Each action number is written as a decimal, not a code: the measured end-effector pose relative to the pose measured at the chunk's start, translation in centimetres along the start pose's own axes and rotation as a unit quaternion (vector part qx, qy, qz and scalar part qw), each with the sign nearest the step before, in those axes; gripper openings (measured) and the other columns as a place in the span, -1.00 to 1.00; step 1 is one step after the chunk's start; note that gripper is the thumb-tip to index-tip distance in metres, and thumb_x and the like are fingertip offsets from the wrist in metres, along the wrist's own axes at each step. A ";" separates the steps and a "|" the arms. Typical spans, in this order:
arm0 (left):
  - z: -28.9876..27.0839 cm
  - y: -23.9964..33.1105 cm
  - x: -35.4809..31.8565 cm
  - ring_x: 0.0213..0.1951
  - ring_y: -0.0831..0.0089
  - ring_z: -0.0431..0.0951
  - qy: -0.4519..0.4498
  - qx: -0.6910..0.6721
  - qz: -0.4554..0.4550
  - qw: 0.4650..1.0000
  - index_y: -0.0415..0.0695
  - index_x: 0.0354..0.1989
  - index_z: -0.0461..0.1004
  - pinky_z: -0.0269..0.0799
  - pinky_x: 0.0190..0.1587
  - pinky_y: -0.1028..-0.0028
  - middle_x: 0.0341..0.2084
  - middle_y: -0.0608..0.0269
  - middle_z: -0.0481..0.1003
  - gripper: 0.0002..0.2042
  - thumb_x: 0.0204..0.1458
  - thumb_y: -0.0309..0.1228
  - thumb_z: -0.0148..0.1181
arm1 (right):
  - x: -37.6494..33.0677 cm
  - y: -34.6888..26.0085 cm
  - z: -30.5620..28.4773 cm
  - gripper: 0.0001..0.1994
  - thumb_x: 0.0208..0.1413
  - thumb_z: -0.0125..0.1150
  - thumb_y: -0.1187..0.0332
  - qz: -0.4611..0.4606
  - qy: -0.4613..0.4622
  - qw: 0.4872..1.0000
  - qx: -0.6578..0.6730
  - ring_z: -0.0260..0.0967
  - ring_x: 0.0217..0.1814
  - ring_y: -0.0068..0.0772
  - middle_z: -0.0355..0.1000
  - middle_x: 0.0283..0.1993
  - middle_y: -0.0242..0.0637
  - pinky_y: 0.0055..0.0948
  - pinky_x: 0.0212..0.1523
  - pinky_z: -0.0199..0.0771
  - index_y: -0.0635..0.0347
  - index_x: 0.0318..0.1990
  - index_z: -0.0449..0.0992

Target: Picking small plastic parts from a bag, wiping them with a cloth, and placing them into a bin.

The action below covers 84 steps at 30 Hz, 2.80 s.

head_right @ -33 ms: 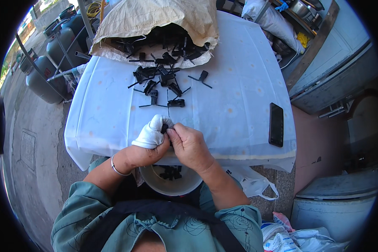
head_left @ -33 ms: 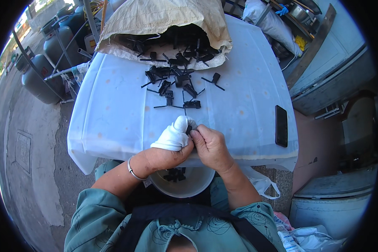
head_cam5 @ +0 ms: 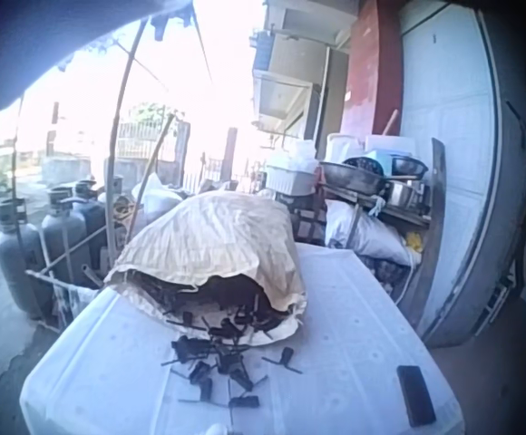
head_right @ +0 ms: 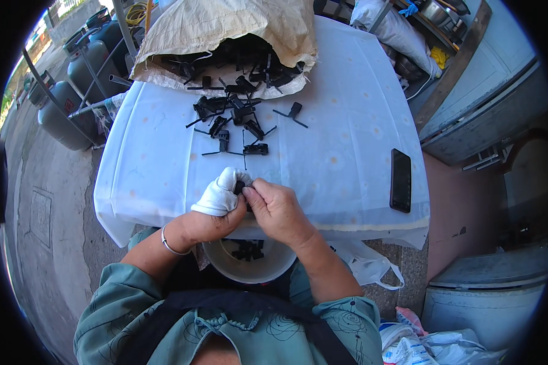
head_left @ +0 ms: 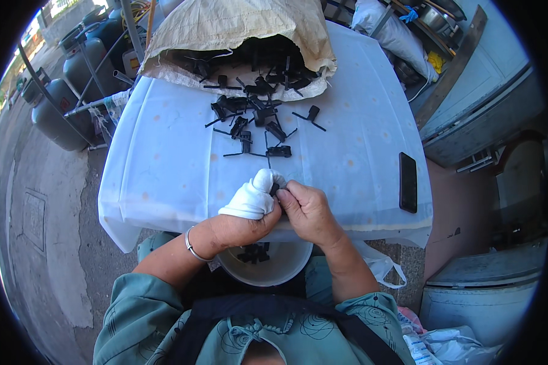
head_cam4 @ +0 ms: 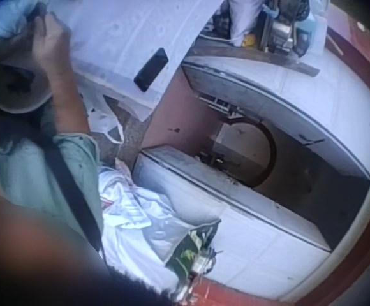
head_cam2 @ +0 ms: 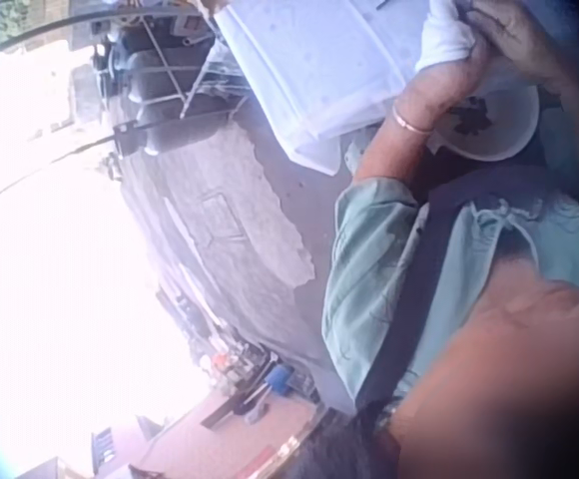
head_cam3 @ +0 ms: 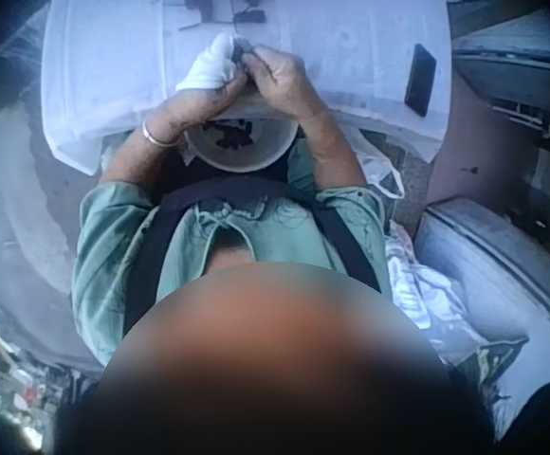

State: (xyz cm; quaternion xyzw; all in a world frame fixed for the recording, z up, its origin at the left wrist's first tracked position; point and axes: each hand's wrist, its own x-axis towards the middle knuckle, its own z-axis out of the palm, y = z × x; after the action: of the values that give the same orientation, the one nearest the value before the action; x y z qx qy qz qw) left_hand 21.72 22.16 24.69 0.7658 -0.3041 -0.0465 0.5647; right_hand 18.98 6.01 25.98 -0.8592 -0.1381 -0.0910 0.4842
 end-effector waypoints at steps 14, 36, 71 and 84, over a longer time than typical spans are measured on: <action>-3.4 -0.8 2.4 -0.31 0.08 0.52 0.032 0.126 0.091 0.987 -0.21 -0.19 0.50 0.44 -0.25 0.34 -0.32 -0.02 0.51 -0.81 -0.01 -0.53 0.13 | 4.4 3.9 -1.1 -0.73 -0.02 0.21 0.32 0.020 -0.067 0.975 -0.211 0.42 -0.40 -0.07 0.44 -0.43 -0.16 -0.24 -0.39 0.41 0.19 -0.16 0.40; -1.3 -0.9 2.3 -0.26 0.61 0.36 -0.046 -0.249 -0.061 0.965 -0.26 -0.07 0.36 0.34 -0.19 0.60 -0.33 0.36 0.41 -0.75 0.06 -0.52 0.12 | 1.4 1.6 0.4 -0.82 0.06 0.24 0.47 0.064 0.120 0.969 0.207 -0.01 -0.50 -0.85 0.14 -0.53 -0.66 -0.78 -0.53 0.05 0.15 -0.41 0.30; -1.1 -1.8 2.0 -0.45 0.61 0.38 0.056 -0.178 -0.070 0.980 -0.16 0.11 0.22 0.34 -0.40 0.63 -0.40 0.30 0.39 -0.60 0.08 -0.49 0.10 | 1.8 0.3 -1.5 -0.88 0.15 0.09 0.43 0.084 -0.037 0.996 0.011 0.12 -0.52 -0.70 0.28 -0.56 -0.44 -0.62 -0.50 0.22 0.32 -0.28 0.46; -2.4 -0.3 2.3 -0.38 0.67 0.26 -0.071 -0.191 -0.089 0.975 -0.20 0.13 0.22 0.26 -0.33 0.64 -0.37 0.37 0.33 -0.62 0.09 -0.51 -0.08 | 1.2 1.9 -0.5 -0.91 -0.02 0.29 0.49 -0.013 -0.020 0.997 0.075 0.08 -0.57 -0.76 0.27 -0.58 -0.50 -0.69 -0.55 0.13 0.29 -0.40 0.49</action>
State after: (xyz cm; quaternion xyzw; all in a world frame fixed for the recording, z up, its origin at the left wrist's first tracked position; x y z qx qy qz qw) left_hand 24.67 23.03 25.94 0.6629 -0.2592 -0.2077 0.6710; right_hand 20.74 4.80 25.11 -0.8205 -0.1652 -0.0694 0.5428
